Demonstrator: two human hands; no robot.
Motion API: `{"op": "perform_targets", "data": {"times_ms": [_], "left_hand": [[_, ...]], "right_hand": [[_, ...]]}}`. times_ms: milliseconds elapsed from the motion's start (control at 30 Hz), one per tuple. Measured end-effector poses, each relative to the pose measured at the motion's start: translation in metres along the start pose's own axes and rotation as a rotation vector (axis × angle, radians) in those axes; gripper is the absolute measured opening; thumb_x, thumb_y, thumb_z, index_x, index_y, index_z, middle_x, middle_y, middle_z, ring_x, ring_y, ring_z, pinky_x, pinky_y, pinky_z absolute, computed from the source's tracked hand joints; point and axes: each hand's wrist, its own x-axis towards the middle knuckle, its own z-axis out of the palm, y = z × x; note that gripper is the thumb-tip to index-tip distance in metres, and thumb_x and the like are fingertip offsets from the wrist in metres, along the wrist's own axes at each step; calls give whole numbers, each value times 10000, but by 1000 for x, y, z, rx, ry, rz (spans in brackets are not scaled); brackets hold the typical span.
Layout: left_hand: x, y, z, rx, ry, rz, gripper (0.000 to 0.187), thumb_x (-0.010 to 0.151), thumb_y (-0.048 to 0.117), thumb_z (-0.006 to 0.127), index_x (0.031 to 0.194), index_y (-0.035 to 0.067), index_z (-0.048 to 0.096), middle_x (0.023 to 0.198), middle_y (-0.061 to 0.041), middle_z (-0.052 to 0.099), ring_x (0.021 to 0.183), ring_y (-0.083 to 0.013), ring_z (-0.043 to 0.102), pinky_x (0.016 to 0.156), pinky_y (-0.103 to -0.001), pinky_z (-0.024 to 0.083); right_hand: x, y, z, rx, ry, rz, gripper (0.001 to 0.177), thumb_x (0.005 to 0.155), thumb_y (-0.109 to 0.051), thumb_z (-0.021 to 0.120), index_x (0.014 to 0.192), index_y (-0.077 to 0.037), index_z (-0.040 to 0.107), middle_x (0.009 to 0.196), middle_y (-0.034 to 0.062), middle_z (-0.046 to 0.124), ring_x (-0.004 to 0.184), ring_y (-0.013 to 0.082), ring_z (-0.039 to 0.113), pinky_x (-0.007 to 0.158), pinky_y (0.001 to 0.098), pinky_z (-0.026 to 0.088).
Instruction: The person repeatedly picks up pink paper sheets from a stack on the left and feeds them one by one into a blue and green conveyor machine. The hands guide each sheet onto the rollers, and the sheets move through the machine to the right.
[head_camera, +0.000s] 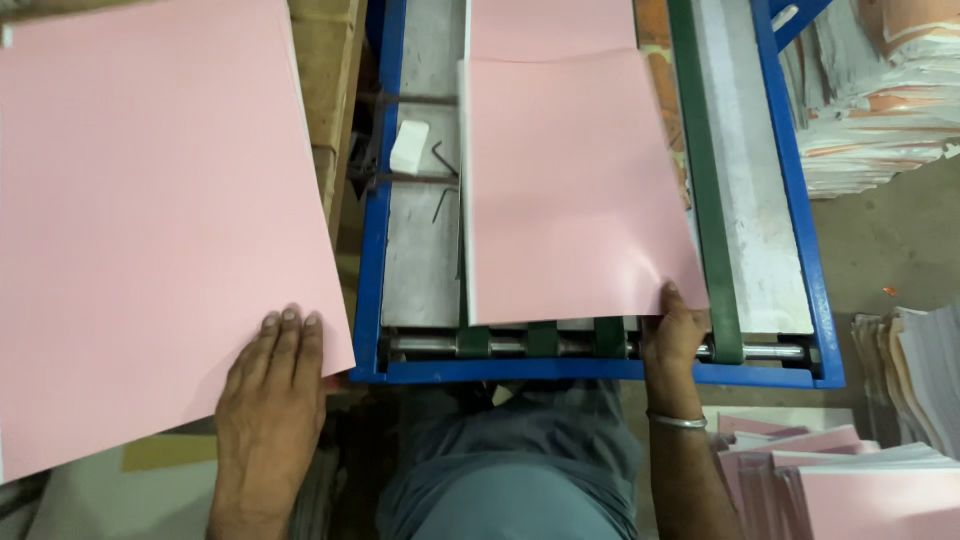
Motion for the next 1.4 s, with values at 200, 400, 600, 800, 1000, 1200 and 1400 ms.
{"op": "perform_targets", "data": {"times_ms": [200, 400, 600, 800, 1000, 1200, 1400], "left_hand": [[-8, 4, -7, -96, 27, -22, 533, 780, 168, 750, 1301, 91, 668, 1343, -104, 681, 1303, -265, 613, 1110, -406, 482], [-18, -1, 3, -26, 90, -24, 535, 781, 249, 765, 1274, 58, 680, 1330, -141, 691, 1288, -285, 622, 1113, -428, 478], [-28, 1, 14, -87, 174, -48, 354, 810, 103, 757, 1160, 59, 737, 1221, -86, 728, 1210, -249, 661, 1037, -386, 525], [-23, 5, 6, -136, 151, -36, 431, 776, 151, 774, 1191, 58, 706, 1235, -94, 712, 1197, -269, 647, 1011, -409, 520], [-23, -17, -2, -218, -128, -39, 653, 751, 350, 773, 1350, 123, 645, 1392, -89, 633, 1270, -263, 586, 1058, -425, 467], [-31, -61, -5, -466, 59, -195, 441, 982, 195, 619, 1422, 223, 629, 1416, -2, 647, 1288, -169, 616, 1101, -378, 515], [3, 28, 18, -398, 98, -25, 685, 738, 111, 621, 1412, 22, 543, 1438, -156, 571, 1362, -313, 504, 1165, -493, 396]], "right_hand": [[-48, 8, -50, -66, 47, -2, 239, 992, -24, 606, 1217, 58, 615, 1141, 114, 702, 997, 186, 700, 871, 305, 588], [-80, 23, -42, 7, -60, -119, 245, 1026, -53, 638, 1243, 56, 613, 1151, 95, 672, 1029, 150, 661, 916, 274, 559], [-11, 36, 3, -68, -50, -152, 306, 1012, -115, 657, 1256, 53, 585, 1165, 96, 667, 1034, 150, 654, 920, 278, 557], [38, 52, 35, -52, -63, 34, 404, 984, -127, 621, 1339, 32, 515, 1180, 105, 647, 1014, 216, 673, 840, 341, 590], [21, 34, 28, -94, -271, 332, 391, 1033, -199, 528, 1308, 76, 489, 1208, 245, 656, 1090, 341, 715, 915, 463, 616], [-52, 10, 50, -197, -434, 430, 459, 1019, -205, 546, 1381, 73, 501, 1251, 232, 656, 1099, 331, 699, 908, 435, 601], [-129, -2, 86, 49, -1135, 513, 509, 977, -207, 596, 1414, 21, 473, 1310, 168, 642, 1157, 300, 682, 902, 432, 621]]}}
